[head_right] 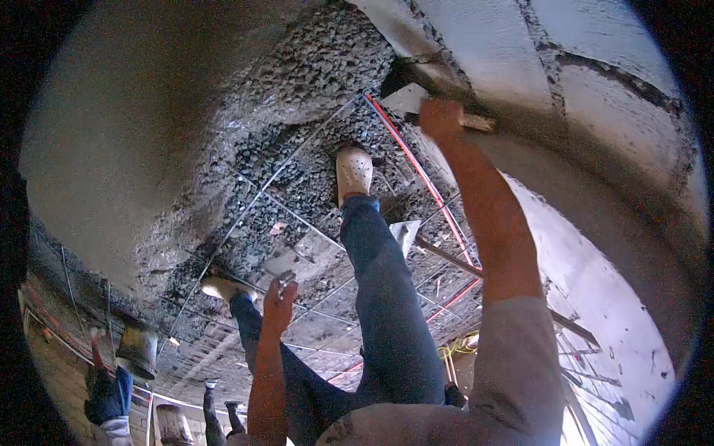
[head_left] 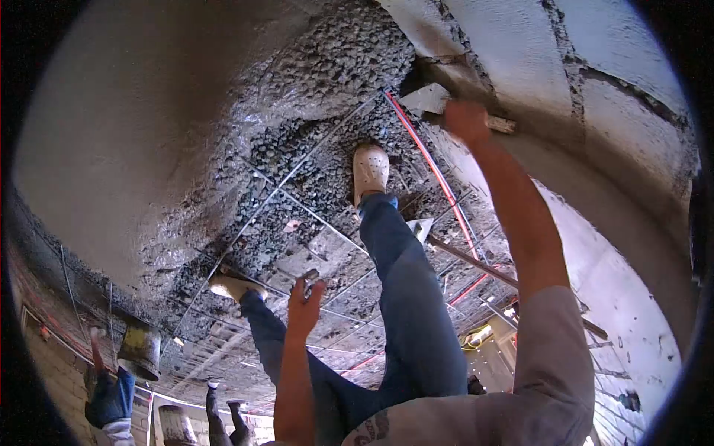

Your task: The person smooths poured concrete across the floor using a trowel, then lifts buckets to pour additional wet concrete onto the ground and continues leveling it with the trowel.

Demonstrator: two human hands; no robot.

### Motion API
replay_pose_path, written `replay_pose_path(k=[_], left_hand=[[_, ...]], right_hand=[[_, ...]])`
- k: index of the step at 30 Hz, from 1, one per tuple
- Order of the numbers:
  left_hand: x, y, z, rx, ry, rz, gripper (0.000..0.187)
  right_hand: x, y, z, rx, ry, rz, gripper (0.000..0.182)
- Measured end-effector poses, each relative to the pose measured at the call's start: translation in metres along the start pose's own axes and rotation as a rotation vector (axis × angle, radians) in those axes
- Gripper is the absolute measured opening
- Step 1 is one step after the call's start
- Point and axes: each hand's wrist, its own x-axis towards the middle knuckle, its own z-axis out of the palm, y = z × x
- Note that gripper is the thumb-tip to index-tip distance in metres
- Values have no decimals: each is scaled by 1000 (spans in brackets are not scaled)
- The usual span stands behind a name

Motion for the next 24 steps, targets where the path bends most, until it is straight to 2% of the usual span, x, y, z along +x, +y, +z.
replay_pose_path(k=[2,4,5,6,7,8,9,10,11,12,15,17,18,20,21,22,23,24], left_hand=[[10,0,-7,64,-40,-20,30],[6,-1,-17,-7,49,17,29],[5,-13,-28,-19,83,65,30],[6,-31,-40,-98,103,19,32],[4,-38,-55,-58,152,-68,33],[-4,-47,-70,-10,190,-169,33],[-7,-53,-82,-13,169,-184,33],[-10,-56,-92,-44,191,-106,34],[-12,-60,-101,-72,215,-26,36],[-11,-68,-108,-73,201,-27,36],[-17,-87,-115,-162,274,-48,36],[-26,-51,-112,-58,276,-96,36],[-27,-41,-108,55,276,-157,35],[-21,-52,-102,81,310,-139,36],[-18,-60,-99,-50,259,-79,36],[-15,-66,-95,-184,205,-16,37],[-10,-69,-91,-181,196,-12,37],[-7,-71,-89,-155,165,-42,38]], right_hand=[[2,6,5,-78,33,3,22],[5,11,11,-178,55,-14,24],[7,12,17,-192,7,-7,22],[12,10,18,-203,-34,11,20],[13,3,8,-216,-43,14,20],[9,-2,1,-268,-169,4,22],[2,-7,-10,-319,-291,-3,23],[-9,-11,-20,-330,-309,6,23],[-20,-16,-31,-292,-228,-9,25],[-29,-17,-42,-253,-137,-23,27],[-46,-16,-58,-173,-198,-26,30],[-55,-23,-77,11,-149,-61,28],[-49,-22,-71,14,-147,-65,28],[-37,-12,-42,-15,-229,31,27],[-43,-11,-27,-12,-238,37,27],[-54,-11,-13,338,-263,117,31],[-63,-10,-2,689,-273,197,37],[-71,-27,5,856,-339,361,39]])
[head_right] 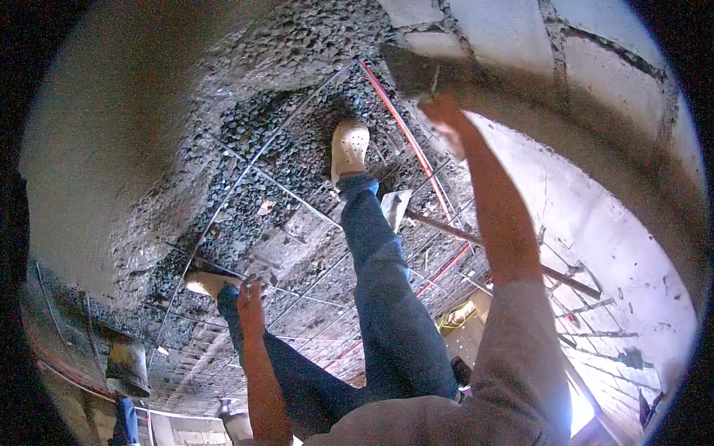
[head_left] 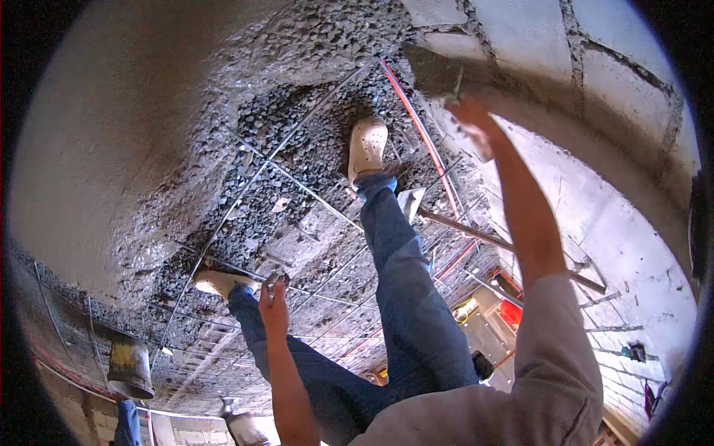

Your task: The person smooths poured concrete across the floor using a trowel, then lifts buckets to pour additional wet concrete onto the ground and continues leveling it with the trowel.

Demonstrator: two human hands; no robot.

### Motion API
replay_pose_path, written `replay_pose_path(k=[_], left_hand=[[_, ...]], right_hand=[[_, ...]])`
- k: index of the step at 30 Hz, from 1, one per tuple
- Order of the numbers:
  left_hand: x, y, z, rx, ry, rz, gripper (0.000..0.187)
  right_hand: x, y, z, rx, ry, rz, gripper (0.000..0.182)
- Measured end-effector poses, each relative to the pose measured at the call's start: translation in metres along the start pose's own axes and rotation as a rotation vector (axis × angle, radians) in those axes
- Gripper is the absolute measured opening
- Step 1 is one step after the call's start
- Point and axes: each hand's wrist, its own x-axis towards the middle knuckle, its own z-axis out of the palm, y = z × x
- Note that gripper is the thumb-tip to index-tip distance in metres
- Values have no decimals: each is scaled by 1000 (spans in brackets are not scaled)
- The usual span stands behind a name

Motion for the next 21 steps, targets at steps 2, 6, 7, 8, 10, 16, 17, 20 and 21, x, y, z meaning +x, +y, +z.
replay_pose_path(k=[2,6,7,8,10,16,17,20,21], left_hand=[[9,-4,10,57,-53,-53,40],[15,-31,18,199,143,-50,41],[8,7,18,230,-17,-9,39],[5,22,17,251,-14,-4,39],[3,38,15,300,-12,31,36],[33,15,-15,297,72,20,34],[33,18,-12,356,60,10,36],[47,-22,-18,257,74,48,40],[44,-18,-11,391,80,88,40]], right_hand=[[-2,40,59,631,-31,-66,46],[23,41,179,906,24,-219,32],[-8,-3,170,1318,-133,58,32],[13,-5,198,1150,64,-173,31],[-6,-50,181,1557,-170,199,25],[35,-67,202,1733,-26,117,28],[34,-66,202,1693,-28,112,30],[12,-59,207,1638,-141,20,31],[8,-59,209,1637,-144,19,31]])
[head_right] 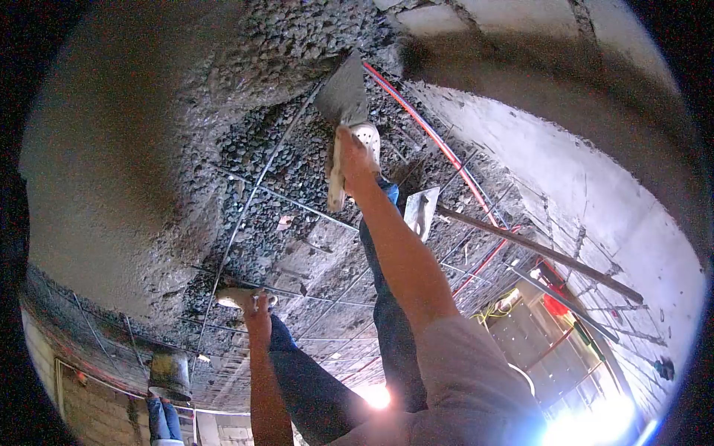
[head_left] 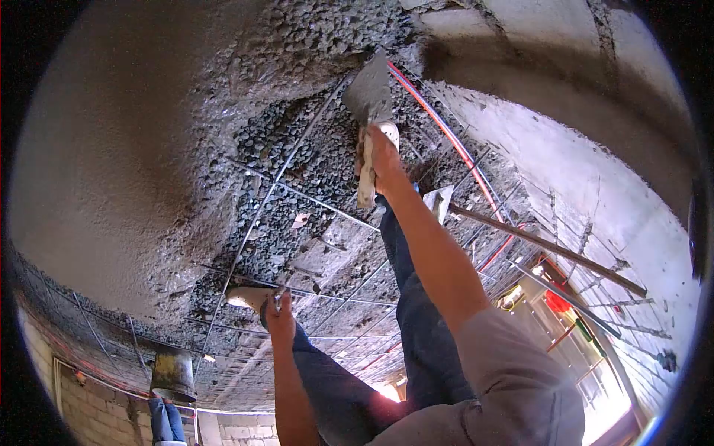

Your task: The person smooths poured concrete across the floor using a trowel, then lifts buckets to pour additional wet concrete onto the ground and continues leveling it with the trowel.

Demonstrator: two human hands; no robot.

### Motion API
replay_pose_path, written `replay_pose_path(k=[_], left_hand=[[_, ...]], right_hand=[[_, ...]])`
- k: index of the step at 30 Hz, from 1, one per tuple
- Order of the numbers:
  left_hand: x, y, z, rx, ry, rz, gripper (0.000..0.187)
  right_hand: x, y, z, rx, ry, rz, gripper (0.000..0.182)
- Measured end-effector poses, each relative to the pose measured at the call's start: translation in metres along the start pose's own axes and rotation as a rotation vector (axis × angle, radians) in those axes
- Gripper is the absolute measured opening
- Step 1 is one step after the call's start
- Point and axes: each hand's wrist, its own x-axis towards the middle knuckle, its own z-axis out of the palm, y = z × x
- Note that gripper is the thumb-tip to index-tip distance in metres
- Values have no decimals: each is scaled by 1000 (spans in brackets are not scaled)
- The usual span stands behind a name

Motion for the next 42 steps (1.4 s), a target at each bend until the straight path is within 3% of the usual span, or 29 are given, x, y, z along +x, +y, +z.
replay_pose_path(k=[3,5,7,9,11,12,13,14,17,20,23,25,26,28,31,33,35,37,38,41,42], left_hand=[[-18,55,13,211,-29,-36,37],[-27,75,16,8,-175,-337,63],[-29,69,18,-51,-168,-247,70],[-30,68,16,-40,-200,-256,72],[-31,62,15,3,-148,-259,64],[-30,51,16,-8,-101,-234,51],[-30,41,17,-18,-56,-210,37],[-28,32,16,-24,-57,-208,37],[-27,9,14,-78,-126,-108,37],[-27,-3,18,-243,-98,-112,36],[-11,-20,17,-211,-140,-115,44],[7,-56,28,-61,-31,33,52],[20,-36,27,-24,-26,-135,59],[24,16,19,-155,-57,-167,52],[38,-4,22,-266,-81,-107,45],[44,-25,30,-509,-48,-35,46],[43,-29,33,-473,-72,-131,47],[55,-30,33,-344,-58,26,47],[55,-30,27,-414,-181,-94,46],[54,-18,16,-360,-111,45,43],[51,-8,8,-353,-167,-73,45]], right_hand=[[-5,11,4,-11,112,66,29],[30,30,-13,77,191,43,27],[61,34,-29,-177,220,-54,63],[77,29,-33,-49,82,-118,72],[85,29,-26,-9,143,-129,67],[84,30,-26,-13,142,-130,67],[80,33,-24,-14,184,-167,45],[77,34,-21,-13,223,-206,29],[31,14,11,88,203,-173,29],[41,18,13,23,191,-226,30],[54,14,16,-131,182,-294,33],[38,1,33,3,119,-219,34],[70,16,18,-50,200,-257,34],[49,9,35,-67,141,-265,33],[48,7,50,-134,83,-265,34],[55,5,63,-101,41,-251,36],[55,6,74,-131,50,-286,38],[60,4,86,-53,23,-296,37],[58,4,90,-59,19,-307,37],[50,9,99,-57,9,-267,37],[50,10,99,-60,9,-273,37]])
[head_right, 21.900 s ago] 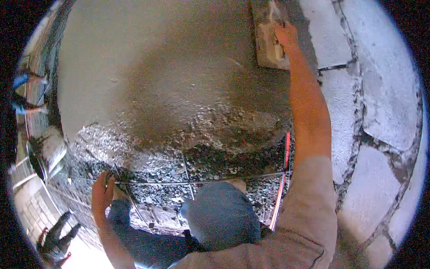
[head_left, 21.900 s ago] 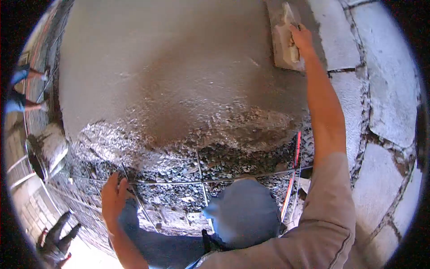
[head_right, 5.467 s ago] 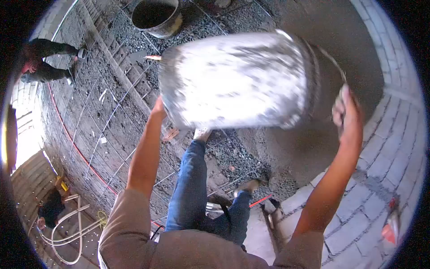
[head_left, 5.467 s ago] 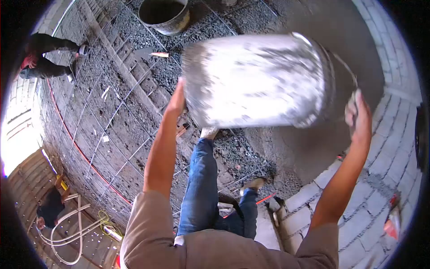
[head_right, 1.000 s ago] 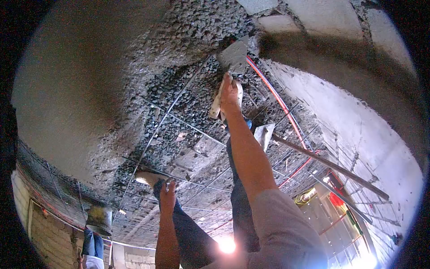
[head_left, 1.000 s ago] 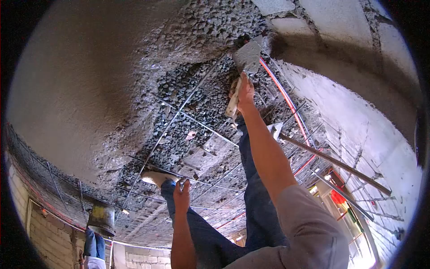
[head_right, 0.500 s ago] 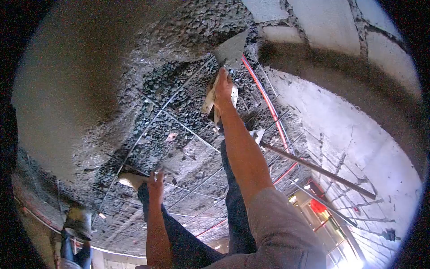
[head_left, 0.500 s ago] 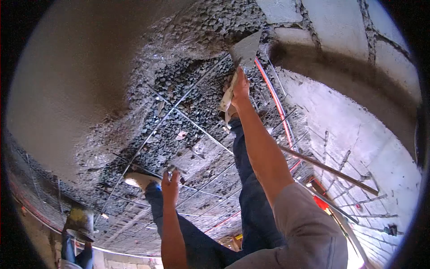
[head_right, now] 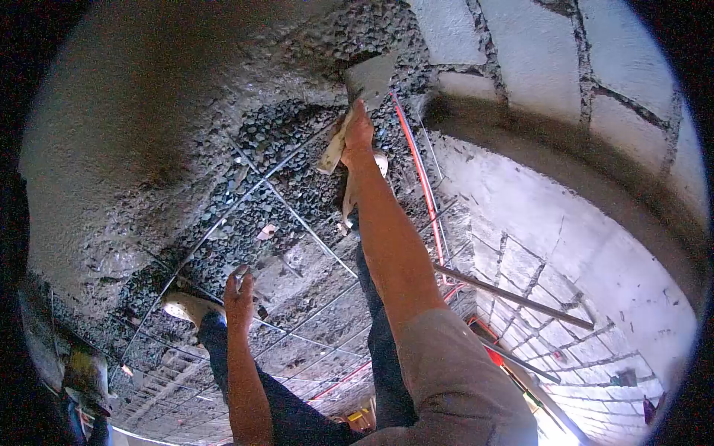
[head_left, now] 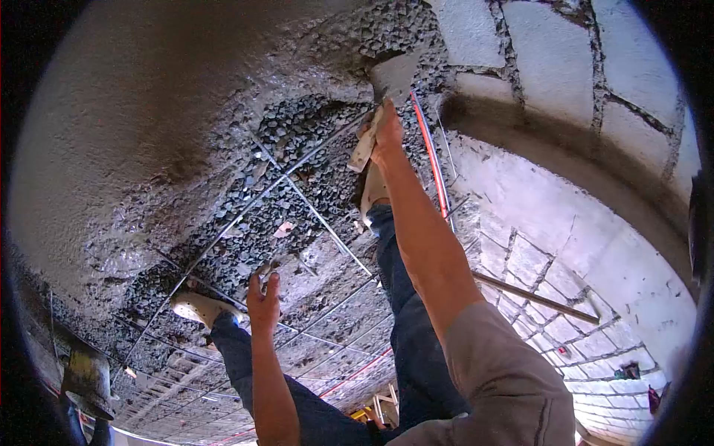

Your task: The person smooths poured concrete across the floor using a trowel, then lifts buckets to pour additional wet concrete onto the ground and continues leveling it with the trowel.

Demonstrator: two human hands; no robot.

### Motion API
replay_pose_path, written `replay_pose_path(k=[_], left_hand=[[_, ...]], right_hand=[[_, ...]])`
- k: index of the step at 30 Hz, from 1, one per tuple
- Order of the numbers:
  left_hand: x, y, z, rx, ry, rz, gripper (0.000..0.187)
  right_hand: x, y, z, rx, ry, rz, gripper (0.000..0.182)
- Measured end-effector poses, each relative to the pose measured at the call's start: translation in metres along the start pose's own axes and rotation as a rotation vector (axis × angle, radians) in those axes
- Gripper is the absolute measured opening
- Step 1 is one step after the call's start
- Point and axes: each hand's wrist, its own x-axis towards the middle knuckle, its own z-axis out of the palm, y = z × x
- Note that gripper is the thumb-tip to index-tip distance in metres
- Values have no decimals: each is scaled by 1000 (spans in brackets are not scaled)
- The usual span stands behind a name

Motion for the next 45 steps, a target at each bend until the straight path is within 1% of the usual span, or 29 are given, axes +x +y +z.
replay_pose_path(k=[2,4,5,7,9,13,16,19,21,23,24,26,27,28,30,31,33,34,35,36,37,38,39,40,41,42,43,44,45], left_hand=[[6,-11,-7,-10,1,25,45],[9,-8,-14,-23,7,46,45],[11,-7,-18,-29,-9,60,48],[12,-7,-19,-45,-23,71,51],[13,-11,-16,-33,102,97,50],[16,-12,-17,-44,88,73,49],[22,-17,-17,16,76,110,46],[24,-16,-16,68,115,100,43],[24,-9,-19,16,32,77,43],[20,1,-20,50,44,60,45],[20,4,-21,84,64,47,48],[26,-9,-20,48,57,81,45],[30,-12,-19,11,49,114,41],[28,-2,-19,40,64,104,40],[30,-9,-17,47,58,106,40],[30,-6,-16,53,56,104,40],[30,-5,-13,52,41,88,41],[32,-12,-12,81,35,87,41],[35,-18,-11,111,31,84,42],[34,-12,-10,162,38,48,42],[36,-11,-8,171,41,58,42],[38,-12,-6,176,33,76,45],[38,-14,-3,182,23,88,47],[41,-16,-1,197,12,88,54],[44,-22,3,205,7,92,54],[48,-28,6,292,65,96,52],[46,-13,13,377,126,97,49],[41,3,16,284,54,49,47],[44,8,18,285,62,52,47]], right_hand=[[3,0,0,-66,37,-6,36],[11,-4,0,-146,86,-15,37],[16,-6,-1,-154,85,-17,37],[17,-12,5,-167,58,-47,44],[18,-14,10,-167,63,-58,41],[7,-18,20,-121,30,-36,37],[0,-19,23,-92,3,6,38],[-4,-20,21,-86,-18,9,37],[-4,-19,20,-95,-24,0,37],[-6,-20,16,-94,-88,-22,37],[-8,-22,17,-93,-85,-24,37],[-11,-28,19,-102,-118,83,35],[-16,-31,19,-99,-117,76,35],[-24,-33,16,-147,-117,101,34],[-41,-37,7,-247,-108,148,30],[-51,-39,3,-240,-105,141,30],[-68,-44,-5,-489,-126,90,27],[-76,-49,-7,-626,-84,34,28],[-70,-54,-12,-610,-82,27,28],[-62,-55,-24,-762,-118,-119,32],[-50,-56,-40,-915,-152,-269,36],[-19,-53,-62,-1047,-118,-488,37],[-30,-77,-46,-1062,-76,-475,36],[-6,-78,-66,-1237,-72,-643,33],[21,-83,-84,-1411,-65,-813,29],[37,-93,-81,-1239,55,-547,25],[56,-93,-93,-1234,56,-545,25],[73,-91,-103,-1279,24,-743,26],[80,-93,-102,-1313,-10,-945,27]])
